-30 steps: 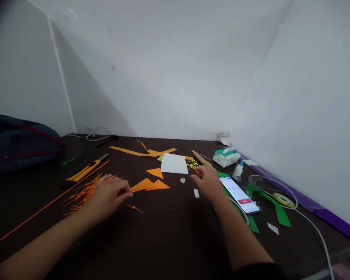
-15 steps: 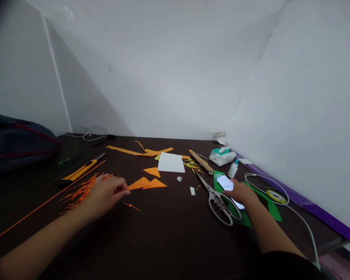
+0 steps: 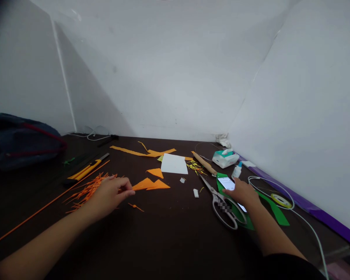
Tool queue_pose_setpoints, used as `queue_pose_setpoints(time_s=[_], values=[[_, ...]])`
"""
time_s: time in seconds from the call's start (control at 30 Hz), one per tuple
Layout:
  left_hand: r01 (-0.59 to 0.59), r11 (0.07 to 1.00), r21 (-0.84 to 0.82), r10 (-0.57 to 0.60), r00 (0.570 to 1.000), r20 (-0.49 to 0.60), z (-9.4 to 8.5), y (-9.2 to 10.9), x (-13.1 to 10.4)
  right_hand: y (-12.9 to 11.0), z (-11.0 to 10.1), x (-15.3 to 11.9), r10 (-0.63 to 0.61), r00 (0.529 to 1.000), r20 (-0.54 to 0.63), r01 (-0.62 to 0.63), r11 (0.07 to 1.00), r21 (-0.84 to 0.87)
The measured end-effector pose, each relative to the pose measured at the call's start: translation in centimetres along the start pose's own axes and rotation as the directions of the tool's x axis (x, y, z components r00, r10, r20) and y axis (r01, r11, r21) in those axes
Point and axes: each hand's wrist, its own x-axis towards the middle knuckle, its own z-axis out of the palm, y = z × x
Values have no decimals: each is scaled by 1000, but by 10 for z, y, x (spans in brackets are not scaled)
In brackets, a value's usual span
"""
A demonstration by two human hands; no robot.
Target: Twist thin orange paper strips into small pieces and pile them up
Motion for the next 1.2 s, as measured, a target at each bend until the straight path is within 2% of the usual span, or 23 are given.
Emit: queue_pose_setpoints(time_s=[0.03,0.1,0.13,0.17,0.2,0.23,0.3,0.33,0.43,0.5,0.6,0.73,0.83,0.93,1.0,1.1,1.2], values=[[38,995,-94,-36,999,26,0,2,0,-17,-7,-4,-59,995,-79,61,998,34],[114,945,-308,-89,992,93,-1,7,-2,-65,-23,-16,-230,949,-213,274,940,203],[137,903,-407,-99,989,114,-2,10,-3,-94,-31,-26,-326,923,-203,379,860,341],[148,854,-498,-101,987,121,-3,13,-5,-124,-37,-37,-424,892,-158,442,739,509],[152,802,-578,-101,988,119,-3,16,-6,-155,-42,-49,-553,829,-84,456,580,676],[150,746,-648,-96,988,118,-4,18,-7,-185,-46,-61,-668,744,-30,416,427,803],[141,640,-755,-85,990,113,-6,21,-10,-238,-47,-84,-776,630,-17,257,187,948],[134,596,-792,-79,991,108,-6,21,-10,-259,-45,-93,-789,614,-32,174,96,980],[101,497,-862,-82,994,70,-7,16,-10,-300,-36,-107,-712,695,-97,-7,-142,990],[98,469,-878,-100,993,57,-7,12,-9,-309,-31,-109,-675,730,-105,-78,-235,969],[119,455,-883,-63,993,102,-7,8,-7,-309,-23,-106,-650,756,-77,-136,-272,952],[162,430,-888,38,980,197,-7,8,-8,-301,-15,-104,-648,762,-21,-193,-257,947],[208,462,-862,20,969,245,-5,5,-9,-299,-11,-104,-649,760,-26,-183,-252,950],[212,522,-826,-23,972,235,-1,-1,-8,-298,-10,-104,-625,779,-52,-126,-237,963],[215,534,-818,-33,972,234,2,-4,-7,-298,-10,-103,-637,769,-54,-124,-231,965],[244,499,-831,-13,961,275,3,-4,-7,-298,-8,-102,-680,733,-38,-147,-213,966],[226,473,-852,-1,967,256,3,-1,-7,-298,-6,-102,-647,761,-41,-100,-180,979]])
